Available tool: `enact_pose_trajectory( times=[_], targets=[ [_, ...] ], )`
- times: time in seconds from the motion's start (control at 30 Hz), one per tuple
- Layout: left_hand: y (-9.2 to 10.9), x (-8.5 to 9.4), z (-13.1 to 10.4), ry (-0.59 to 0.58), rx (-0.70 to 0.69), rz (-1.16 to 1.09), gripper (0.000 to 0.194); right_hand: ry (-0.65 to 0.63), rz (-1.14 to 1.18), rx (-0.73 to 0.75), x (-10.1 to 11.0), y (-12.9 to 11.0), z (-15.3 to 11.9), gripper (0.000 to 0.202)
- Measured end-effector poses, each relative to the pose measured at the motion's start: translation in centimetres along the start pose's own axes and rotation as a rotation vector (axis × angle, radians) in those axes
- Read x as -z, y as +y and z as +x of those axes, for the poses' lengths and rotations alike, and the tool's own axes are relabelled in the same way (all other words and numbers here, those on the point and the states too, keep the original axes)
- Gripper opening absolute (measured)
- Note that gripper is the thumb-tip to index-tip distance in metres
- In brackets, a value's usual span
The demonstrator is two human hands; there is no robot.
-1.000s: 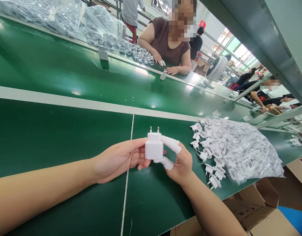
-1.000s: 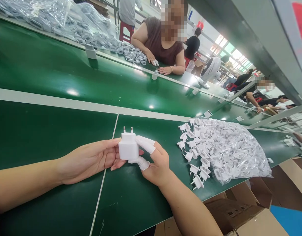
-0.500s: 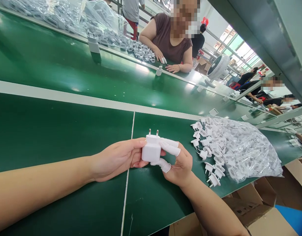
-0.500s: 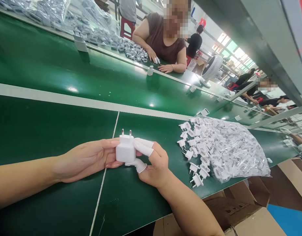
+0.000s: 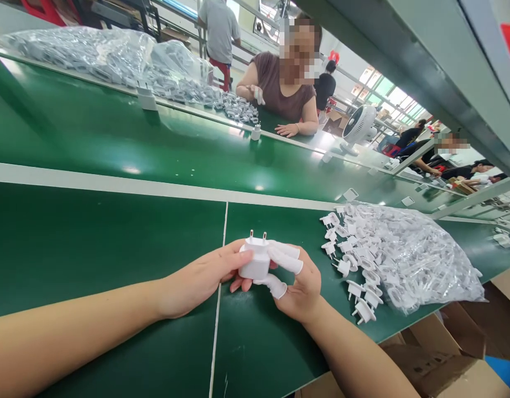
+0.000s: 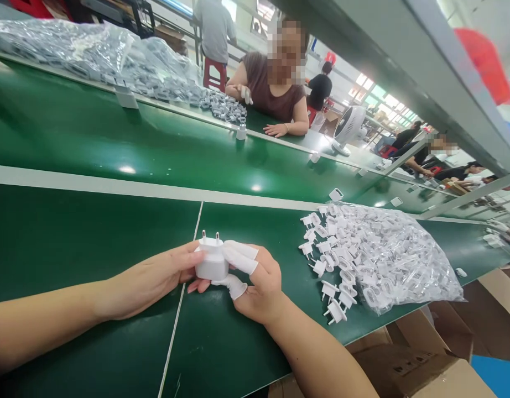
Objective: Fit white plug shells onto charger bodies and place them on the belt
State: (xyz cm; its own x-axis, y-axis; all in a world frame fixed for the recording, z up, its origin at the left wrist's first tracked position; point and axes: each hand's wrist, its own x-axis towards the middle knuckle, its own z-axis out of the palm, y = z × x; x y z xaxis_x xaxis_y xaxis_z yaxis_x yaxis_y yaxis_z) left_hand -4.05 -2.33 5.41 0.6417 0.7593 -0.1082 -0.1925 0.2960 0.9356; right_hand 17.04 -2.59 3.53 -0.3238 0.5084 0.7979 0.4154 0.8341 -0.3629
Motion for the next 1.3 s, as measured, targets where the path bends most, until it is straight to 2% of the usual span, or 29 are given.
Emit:
enact_pose_trajectory(
  times=[0.23,0.4,0.5,0.6,0.67,0.93,1.1,1.3],
  targets=[
    [0.0,-0.1,0.1,0.010,-0.031,0.083,0.045,0.003,-0.056,0.069,0.1,0.0,0.0,0.059],
    [0.4,-0.1,-0.1,0.161,-0.067,0.223,0.034,-0.033,-0.056,0.075,0.3,-0.4,0.3,0.055],
    [0.5,-0.3,-0.1,0.151,-0.077,0.088,0.030,-0.052,-0.067,0.075,0.3,-0.7,0.4,0.056],
    [0.5,-0.8,-0.2,0.085,0.000,-0.124,0.028,-0.057,-0.065,0.084,0.2,-0.8,0.2,0.057],
    [0.6,-1.2,-0.3,0.089,0.040,-0.199,0.027,-0.061,-0.060,0.080,0.2,-0.9,0.0,0.058],
    [0.5,-2.4,-0.6,0.170,-0.002,-0.263,0.024,-0.035,-0.088,0.123,0.0,-1.4,0.0,0.050],
    [0.5,-3.0,-0.5,0.261,0.016,-0.292,0.033,-0.024,-0.136,0.126,-0.4,-2.0,0.1,0.037],
    [0.7,-3.0,-0.8,0.269,0.003,-0.412,0.049,-0.001,-0.188,0.128,-0.5,-2.7,0.1,0.034]
  ],
)
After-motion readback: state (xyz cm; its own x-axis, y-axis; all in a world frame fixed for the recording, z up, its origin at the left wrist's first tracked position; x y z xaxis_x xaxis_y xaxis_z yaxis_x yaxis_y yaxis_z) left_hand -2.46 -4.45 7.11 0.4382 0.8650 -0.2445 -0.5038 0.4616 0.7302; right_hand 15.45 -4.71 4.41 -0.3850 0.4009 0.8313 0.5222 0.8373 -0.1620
